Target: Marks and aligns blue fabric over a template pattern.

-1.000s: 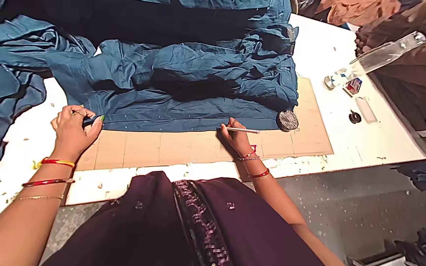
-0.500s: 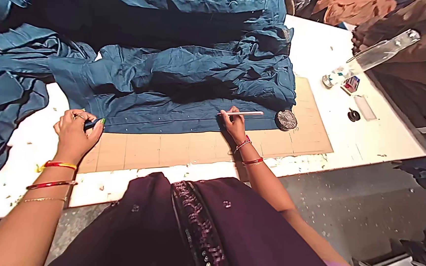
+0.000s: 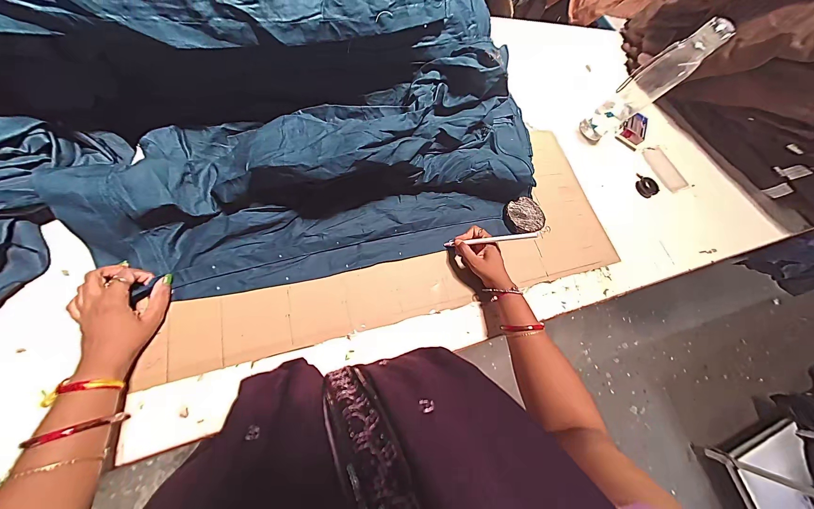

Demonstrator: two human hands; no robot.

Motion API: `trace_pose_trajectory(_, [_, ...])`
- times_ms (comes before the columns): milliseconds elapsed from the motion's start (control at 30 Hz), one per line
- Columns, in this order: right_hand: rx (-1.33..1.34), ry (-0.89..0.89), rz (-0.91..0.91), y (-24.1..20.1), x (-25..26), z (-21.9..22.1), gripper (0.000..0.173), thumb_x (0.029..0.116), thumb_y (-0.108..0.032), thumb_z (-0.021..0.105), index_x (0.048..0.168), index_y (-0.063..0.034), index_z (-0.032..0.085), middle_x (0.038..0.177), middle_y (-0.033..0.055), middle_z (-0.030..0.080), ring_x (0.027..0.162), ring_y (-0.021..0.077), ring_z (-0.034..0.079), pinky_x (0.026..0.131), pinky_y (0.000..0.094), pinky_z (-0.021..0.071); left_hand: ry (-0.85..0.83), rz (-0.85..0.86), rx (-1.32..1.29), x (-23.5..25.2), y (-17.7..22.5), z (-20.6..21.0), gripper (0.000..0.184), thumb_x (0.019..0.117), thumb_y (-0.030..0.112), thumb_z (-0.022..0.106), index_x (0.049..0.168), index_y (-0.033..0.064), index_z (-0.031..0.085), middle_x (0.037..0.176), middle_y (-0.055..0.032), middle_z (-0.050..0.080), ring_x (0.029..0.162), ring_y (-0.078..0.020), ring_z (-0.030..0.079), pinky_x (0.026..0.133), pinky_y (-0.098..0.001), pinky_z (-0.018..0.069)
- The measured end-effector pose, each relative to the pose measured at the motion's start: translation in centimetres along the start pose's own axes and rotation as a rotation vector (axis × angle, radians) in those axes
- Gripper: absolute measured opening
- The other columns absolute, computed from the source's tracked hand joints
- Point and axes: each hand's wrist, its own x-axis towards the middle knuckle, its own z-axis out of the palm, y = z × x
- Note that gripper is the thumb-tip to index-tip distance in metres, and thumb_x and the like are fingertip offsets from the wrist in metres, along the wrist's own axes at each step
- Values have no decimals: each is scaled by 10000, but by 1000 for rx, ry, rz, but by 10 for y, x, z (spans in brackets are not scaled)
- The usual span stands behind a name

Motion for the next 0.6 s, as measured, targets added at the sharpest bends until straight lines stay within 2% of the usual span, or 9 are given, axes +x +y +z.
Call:
trace_pose_trajectory(100, [-284,34,-152,-1,4,4,176,920,-108,619,788,-23,539,652,-30,481,573,-6,454,559,174,394,-1,-8,2,-1,0,1,613,942,456,482,1110,-116,624,1297,-415,519,1225,-630,474,1017,-750,288])
trace_pose_trajectory(167, [-270,129,-192,2,11,10,266,922,-129,615,707,-65,473,595,-49,402,529,-2,397,530,179,342,10,-8,1,0,2,0,619,936,458,482,1099,-120,627,1292,-419,522,1220,-634,476,1009,-752,291])
trace_pose_trajectory(200, [-180,171,-167,2,17,13,276,942,-114,609,715,-88,454,602,-66,398,527,-17,386,528,161,336,14,-6,-2,1,3,0,613,937,453,486,1092,-123,626,1287,-420,522,1214,-638,476,1005,-753,291])
trace_pose_trajectory(300, [-8,202,-124,1,29,18,209,987,-102,604,805,-90,501,678,-61,493,568,-29,460,557,145,407,11,-9,0,-1,4,1,612,937,456,481,1086,-119,626,1285,-417,526,1212,-635,479,1005,-751,293])
trace_pose_trajectory(367, [-118,176,-148,1,33,20,192,987,-107,611,827,-43,528,703,-24,517,611,-7,485,603,170,423,5,-10,2,0,5,-1,609,937,443,480,1091,-128,624,1290,-421,520,1218,-640,472,1006,-754,288])
trace_pose_trajectory(433, [-258,168,-224,-1,37,23,208,959,-99,629,799,6,546,695,22,505,629,42,468,618,215,390,11,-11,-1,1,7,-1,604,934,437,486,1086,-131,625,1289,-426,519,1217,-643,472,1006,-756,288])
trace_pose_trajectory(500, [-356,166,-261,-2,38,26,248,951,-128,640,772,2,529,674,35,474,617,77,452,606,242,374,14,-12,-1,0,6,-1,612,934,447,488,1087,-129,626,1289,-427,519,1220,-642,471,1010,-752,287])
trace_pose_trajectory(567, [-363,169,-207,-6,37,25,296,978,-175,649,780,4,521,665,50,455,594,113,437,587,286,372,9,-11,-1,0,5,0,612,933,450,486,1092,-125,625,1293,-422,518,1227,-636,469,1012,-750,287])
trace_pose_trajectory(600, [-287,187,-150,-7,37,22,305,997,-185,643,796,15,533,660,54,453,577,121,425,577,304,368,7,-12,-2,0,5,0,615,932,451,485,1094,-126,624,1294,-423,516,1227,-636,467,1012,-750,286])
